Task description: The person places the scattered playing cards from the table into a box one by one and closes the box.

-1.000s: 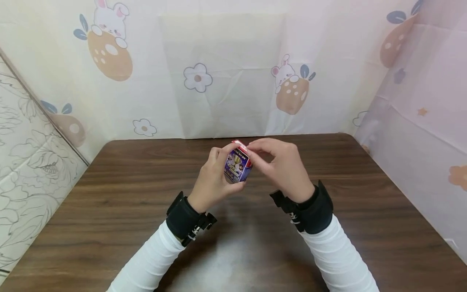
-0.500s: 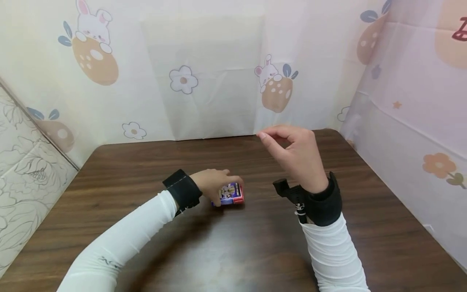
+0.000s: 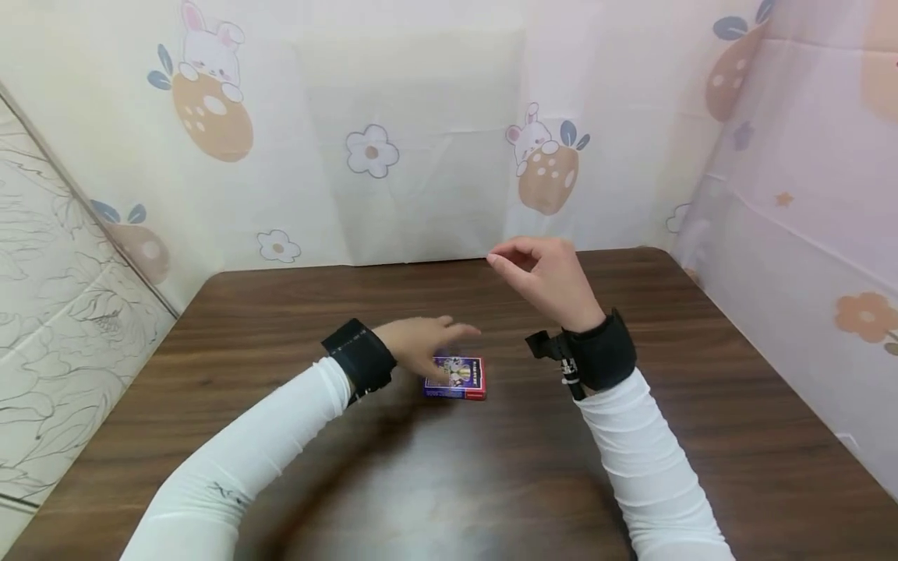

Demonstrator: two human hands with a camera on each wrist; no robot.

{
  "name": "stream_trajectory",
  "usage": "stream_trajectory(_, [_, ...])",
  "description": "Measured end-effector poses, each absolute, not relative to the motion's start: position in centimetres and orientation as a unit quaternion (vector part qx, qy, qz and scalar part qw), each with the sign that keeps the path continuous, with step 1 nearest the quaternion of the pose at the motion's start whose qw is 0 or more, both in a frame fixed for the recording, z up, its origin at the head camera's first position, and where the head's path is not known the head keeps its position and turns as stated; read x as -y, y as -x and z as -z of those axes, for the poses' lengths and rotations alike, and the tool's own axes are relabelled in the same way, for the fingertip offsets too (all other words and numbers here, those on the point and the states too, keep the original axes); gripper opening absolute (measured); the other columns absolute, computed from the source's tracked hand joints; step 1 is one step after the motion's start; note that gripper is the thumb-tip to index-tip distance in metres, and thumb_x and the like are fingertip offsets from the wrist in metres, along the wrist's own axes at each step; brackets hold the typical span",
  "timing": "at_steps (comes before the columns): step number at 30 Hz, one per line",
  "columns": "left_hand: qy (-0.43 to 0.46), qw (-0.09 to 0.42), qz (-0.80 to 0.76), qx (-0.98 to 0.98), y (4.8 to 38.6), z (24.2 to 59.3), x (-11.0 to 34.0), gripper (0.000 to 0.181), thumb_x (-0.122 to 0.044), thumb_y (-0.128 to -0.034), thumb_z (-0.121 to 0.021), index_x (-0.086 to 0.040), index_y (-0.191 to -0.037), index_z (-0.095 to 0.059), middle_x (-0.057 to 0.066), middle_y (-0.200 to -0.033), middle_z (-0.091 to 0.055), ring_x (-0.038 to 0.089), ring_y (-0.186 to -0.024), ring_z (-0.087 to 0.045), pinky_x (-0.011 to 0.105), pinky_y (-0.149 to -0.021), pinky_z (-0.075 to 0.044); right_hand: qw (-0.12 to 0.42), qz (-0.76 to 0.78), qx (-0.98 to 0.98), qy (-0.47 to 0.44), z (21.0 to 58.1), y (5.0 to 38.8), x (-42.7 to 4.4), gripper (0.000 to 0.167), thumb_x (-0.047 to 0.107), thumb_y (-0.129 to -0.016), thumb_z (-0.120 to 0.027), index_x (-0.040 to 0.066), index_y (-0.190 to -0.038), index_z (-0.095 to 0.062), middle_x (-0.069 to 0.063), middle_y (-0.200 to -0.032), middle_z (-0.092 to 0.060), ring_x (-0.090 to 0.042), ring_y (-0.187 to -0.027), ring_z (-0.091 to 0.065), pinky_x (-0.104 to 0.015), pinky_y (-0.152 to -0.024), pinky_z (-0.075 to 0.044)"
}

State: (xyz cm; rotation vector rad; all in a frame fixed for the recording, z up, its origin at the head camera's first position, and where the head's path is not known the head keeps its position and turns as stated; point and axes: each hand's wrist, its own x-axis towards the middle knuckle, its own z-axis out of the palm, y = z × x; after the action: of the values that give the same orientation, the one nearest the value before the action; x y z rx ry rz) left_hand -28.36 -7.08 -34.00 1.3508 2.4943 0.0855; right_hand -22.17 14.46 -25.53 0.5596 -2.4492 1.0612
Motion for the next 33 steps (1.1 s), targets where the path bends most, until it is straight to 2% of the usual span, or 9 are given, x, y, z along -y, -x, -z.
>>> stream_trajectory(5, [-0.436,0.024,-0.038,-0.899,33.1,30.4,9.3,0.052,-0.037,-0.091,-0.067,-0.006,-0.131,-0.055,0.013,-0.123,-0.065,0.027,-0.108,-0.064,0.042,-0.093,-0.052,0.201,-0.325,0.9,-0.209,26.3,28.0,-15.3,0.017,0.015,-0.091,-0.066,0.003,-0.08,-0.071,-0.009,-0.076,-0.067,-0.018,-0.069,-0.055,-0.026,-0.068,-0.042])
stream_trajectory(9, [-0.349,-0.021,-0.075,-0.934,37.3,27.4,10.6,0.037,-0.027,-0.095,-0.062,0.0,-0.12,-0.06,0.019,-0.112,-0.068,0.031,-0.1,-0.064,0.043,-0.09,-0.052,0.244,-0.234,0.918,-0.209,26.1,33.7,-16.7,0.024,0.008,-0.089,-0.059,0.001,-0.066,-0.059,-0.011,-0.066,-0.057,-0.025,-0.063,-0.05,-0.032,-0.063,-0.039])
stream_trajectory(11, [-0.29,-0.031,-0.076,-0.953,39.2,26.8,11.1,0.042,-0.03,-0.0962,-0.059,-0.001,-0.125,-0.058,0.022,-0.12,-0.064,0.034,-0.11,-0.061,0.046,-0.096,-0.049,0.241,-0.16,0.936,-0.202,26.1,36.2,-17.8,0.02,0.011,-0.089,-0.059,-0.001,-0.074,-0.064,-0.017,-0.076,-0.064,-0.033,-0.073,-0.057,-0.038,-0.07,-0.045])
stream_trajectory(13, [-0.225,-0.022,-0.069,-0.972,40.8,26.9,11.6,0.054,-0.04,-0.0963,-0.055,-0.007,-0.139,-0.05,0.021,-0.139,-0.053,0.037,-0.128,-0.05,0.051,-0.105,-0.042,0.201,-0.097,0.959,-0.174,26.4,38.0,-18.9,0.028,0.024,-0.094,-0.057,0.0,-0.103,-0.068,-0.021,-0.109,-0.067,-0.041,-0.104,-0.059,-0.047,-0.091,-0.047])
stream_trajectory(15, [-0.171,0.0,-0.066,-0.983,42.2,27.7,11.9,0.069,-0.053,-0.0951,-0.05,-0.017,-0.152,-0.035,0.019,-0.156,-0.033,0.041,-0.143,-0.031,0.061,-0.112,-0.03,0.142,-0.074,0.977,-0.139,27.1,39.4,-20.0,0.055,0.045,-0.097,-0.051,0.007,-0.137,-0.054,-0.021,-0.146,-0.047,-0.046,-0.136,-0.038,-0.06,-0.109,-0.032])
stream_trajectory(17, [-0.136,0.026,-0.074,-0.988,43.3,28.8,12.1,0.081,-0.065,-0.0927,-0.043,-0.025,-0.158,-0.016,0.016,-0.165,-0.009,0.045,-0.15,-0.008,0.07,-0.112,-0.017,0.083,-0.079,0.989,-0.095,28.0,40.3,-20.9,0.082,0.07,-0.093,-0.037,0.017,-0.155,-0.027,-0.016,-0.163,-0.017,-0.048,-0.148,-0.009,-0.069,-0.114,-0.011])
stream_trajectory(19, [-0.112,0.047,-0.09,-0.989,43.9,29.7,12.1,0.087,-0.072,-0.0898,-0.037,-0.031,-0.158,-0.004,0.013,-0.166,0.006,0.047,-0.149,0.006,0.077,-0.109,-0.008,0.051,-0.099,0.992,-0.065,29.1,41.0,-21.5,0.099,0.087,-0.083,-0.023,0.024,-0.158,-0.012,-0.014,-0.166,-0.001,-0.048,-0.149,0.004,-0.074,-0.111,-0.002])
stream_trajectory(22, [-0.096,0.057,-0.101,-0.988,44.4,30.5,11.9,0.088,-0.076,-0.0882,-0.034,-0.034,-0.157,0.001,0.01,-0.165,0.012,0.046,-0.149,0.01,0.078,-0.108,-0.004,0.03,-0.113,0.991,-0.063,30.2,41.5,-22.0,0.109,0.095,-0.074,-0.015,0.027,-0.158,-0.008,-0.011,-0.166,0.004,-0.048,-0.149,0.007,-0.076,-0.11,0.003])
stream_trajectory(33, [-0.117,0.045,-0.107,-0.986,43.6,29.7,11.9,0.087,-0.077,-0.0883,-0.034,-0.035,-0.157,-0.001,0.01,-0.165,0.012,0.047,-0.149,0.01,0.077,-0.109,-0.003,0.044,-0.114,0.991,-0.058,30.7,41.5,-22.4,0.108,0.094,-0.076,-0.017,0.026,-0.159,-0.008,-0.01,-0.166,0.004,-0.048,-0.149,0.008,-0.075,-0.109,0.005])
